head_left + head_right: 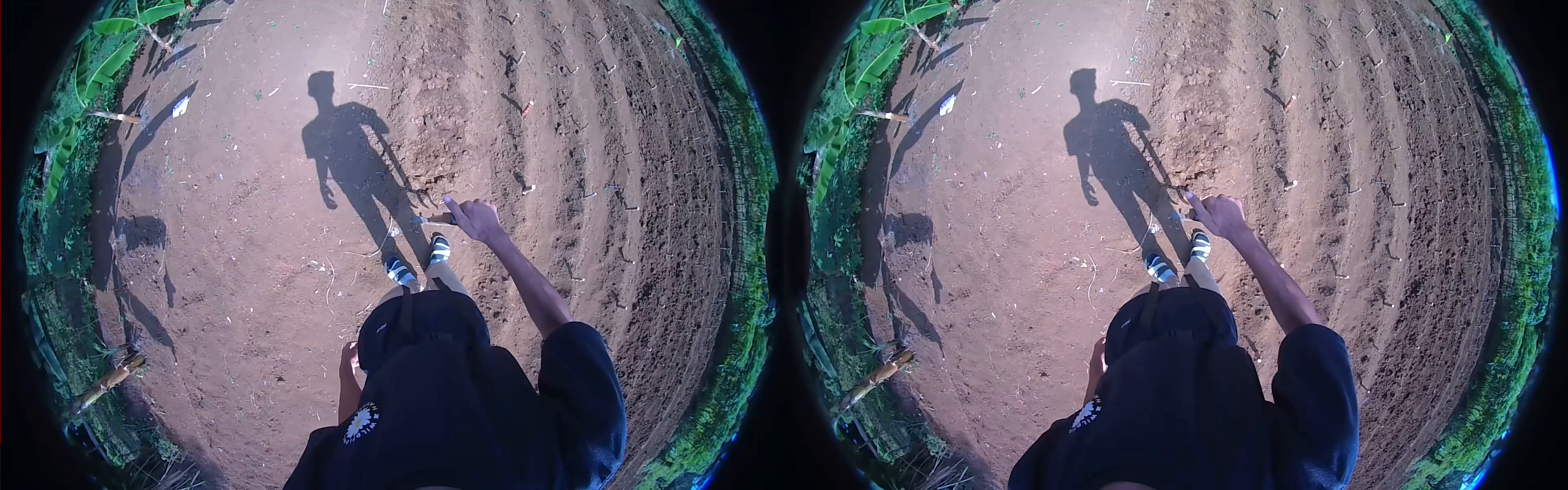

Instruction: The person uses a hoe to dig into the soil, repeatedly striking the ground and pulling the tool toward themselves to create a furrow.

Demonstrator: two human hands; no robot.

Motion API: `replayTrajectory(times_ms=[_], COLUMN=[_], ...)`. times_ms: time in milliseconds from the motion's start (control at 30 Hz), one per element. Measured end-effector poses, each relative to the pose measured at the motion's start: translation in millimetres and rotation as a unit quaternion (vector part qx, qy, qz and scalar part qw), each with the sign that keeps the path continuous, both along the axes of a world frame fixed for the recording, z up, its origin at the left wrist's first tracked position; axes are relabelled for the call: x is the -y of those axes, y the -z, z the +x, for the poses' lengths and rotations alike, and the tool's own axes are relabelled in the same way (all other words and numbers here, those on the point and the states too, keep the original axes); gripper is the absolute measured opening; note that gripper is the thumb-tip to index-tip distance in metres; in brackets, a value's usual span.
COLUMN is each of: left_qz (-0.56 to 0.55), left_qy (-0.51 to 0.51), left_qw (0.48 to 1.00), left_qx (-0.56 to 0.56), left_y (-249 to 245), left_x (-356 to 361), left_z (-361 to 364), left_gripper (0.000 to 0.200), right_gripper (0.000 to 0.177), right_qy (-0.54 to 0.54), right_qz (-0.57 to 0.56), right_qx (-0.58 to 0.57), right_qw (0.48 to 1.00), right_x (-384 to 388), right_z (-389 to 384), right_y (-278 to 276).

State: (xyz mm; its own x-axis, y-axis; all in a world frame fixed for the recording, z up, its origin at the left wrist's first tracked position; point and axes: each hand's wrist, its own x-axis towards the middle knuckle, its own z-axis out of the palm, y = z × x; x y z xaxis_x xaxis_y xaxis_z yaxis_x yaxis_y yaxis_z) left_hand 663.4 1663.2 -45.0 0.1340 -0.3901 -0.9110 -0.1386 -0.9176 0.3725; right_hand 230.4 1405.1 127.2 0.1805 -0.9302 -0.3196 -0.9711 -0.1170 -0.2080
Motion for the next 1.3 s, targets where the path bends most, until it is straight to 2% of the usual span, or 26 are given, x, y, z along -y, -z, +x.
replayTrajectory(times_ms=[33, 67, 133, 233, 267, 300, 333, 367, 433, 500, 567, 600, 633, 700, 733, 767, 867, 1033, 1167, 1233, 1300], left_qz=[-0.001, 0.001, 0.0, -0.038, -0.036, -0.062, -0.087, -0.086, -0.061, -0.045, -0.042, -0.023, -0.018, -0.014, -0.018, -0.014, 0.012, 0.06, 0.031, -0.005, -0.008], left_qy=[0.0, 0.0, 0.001, -0.029, -0.027, -0.027, -0.029, -0.027, 0.011, 0.014, 0.014, 0.031, 0.036, 0.056, 0.069, 0.073, 0.054, 0.079, 0.078, 0.072, 0.07], left_qw=[1.0, 1.0, 1.0, 0.999, 0.999, 0.997, 0.995, 0.995, 0.997, 0.998, 0.998, 0.998, 0.998, 0.998, 0.997, 0.997, 0.998, 0.995, 0.996, 0.996, 0.997], left_qx=[-0.004, -0.007, -0.01, 0.026, 0.028, 0.033, 0.036, 0.036, 0.037, 0.038, 0.043, 0.042, 0.044, 0.021, 0.028, 0.015, 0.006, 0.024, 0.04, 0.044, 0.044], left_y=[3.6, 5.1, 7.0, -24.2, -23.6, -18.6, -13.4, -13.6, -12.2, -9.5, -5.8, -10.1, -14.4, -13.6, -14.8, -9.9, 0.8, -13.4, -31.6, -38.0, -38.1], left_x=[1.0, -1.5, -3.2, 30.3, 34.0, 41.1, 43.8, 45.3, 55.9, 57.1, 57.1, 58.5, 58.3, 56.2, 54.3, 51.1, 45.1, 64.4, 90.3, 106.3, 125.0], left_z=[-1.6, -3.6, -3.7, -6.6, -2.3, 3.3, 8.0, 12.0, 16.2, 14.6, 11.8, 7.5, 3.2, -0.4, -2.1, 0.0, 1.5, -4.3, -9.5, -11.8, -16.5], left_gripper=[0.031, 0.031, 0.031, 0.033, 0.033, 0.033, 0.034, 0.034, 0.037, 0.036, 0.027, 0.025, 0.025, 0.026, 0.026, 0.026, 0.029, 0.03, 0.03, 0.029, 0.029], right_gripper=[0.032, 0.032, 0.032, 0.034, 0.034, 0.04, 0.06, 0.06, 0.072, 0.072, 0.063, 0.048, 0.048, 0.036, 0.038, 0.038, 0.043, 0.036, 0.038, 0.041, 0.041], right_qy=[-0.044, -0.035, -0.031, -0.018, 0.02, 0.059, 0.121, 0.122, 0.131, 0.143, 0.077, -0.003, 0.003, -0.046, 0.016, 0.02, 0.085, 0.077, 0.075, 0.07, 0.072], right_qz=[-0.008, -0.036, -0.016, 0.033, 0.034, 0.031, 0.061, 0.062, 0.04, 0.063, 0.025, -0.047, -0.041, -0.081, -0.043, -0.042, 0.12, 0.067, 0.106, 0.009, 0.033], right_qx=[-0.023, -0.026, -0.013, -0.01, 0.013, 0.034, 0.094, 0.094, 0.092, 0.075, 0.106, 0.088, 0.09, 0.115, 0.108, 0.108, 0.112, 0.156, 0.136, 0.133, 0.132], right_qw=[0.999, 0.998, 0.999, 0.999, 0.999, 0.997, 0.986, 0.986, 0.986, 0.985, 0.991, 0.995, 0.995, 0.989, 0.993, 0.993, 0.983, 0.982, 0.982, 0.989, 0.988], right_x=[-0.7, -3.7, -1.8, 14.3, 17.7, 20.2, 20.1, 16.0, 10.5, 3.1, -4.8, -9.4, -15.2, -17.7, -22.7, -25.2, -27.9, -30.7, -37.3, -43.2, -35.8], right_z=[0.9, -4.1, -6.4, 1.7, 2.1, 2.5, 6.6, 8.4, 9.0, 9.4, 9.2, 5.7, 1.8, 7.1, 6.5, 13.1, 33.9, 42.0, 19.7, 5.6, -1.3], right_y=[0.7, 36.4, 66.4, 57.6, 51.2, 39.1, 8.4, 8.2, 6.6, 4.5, 4.8, 24.2, 43.0, 36.0, 29.5, 29.7, 25.2, 28.1, 35.5, 38.8, 30.6])
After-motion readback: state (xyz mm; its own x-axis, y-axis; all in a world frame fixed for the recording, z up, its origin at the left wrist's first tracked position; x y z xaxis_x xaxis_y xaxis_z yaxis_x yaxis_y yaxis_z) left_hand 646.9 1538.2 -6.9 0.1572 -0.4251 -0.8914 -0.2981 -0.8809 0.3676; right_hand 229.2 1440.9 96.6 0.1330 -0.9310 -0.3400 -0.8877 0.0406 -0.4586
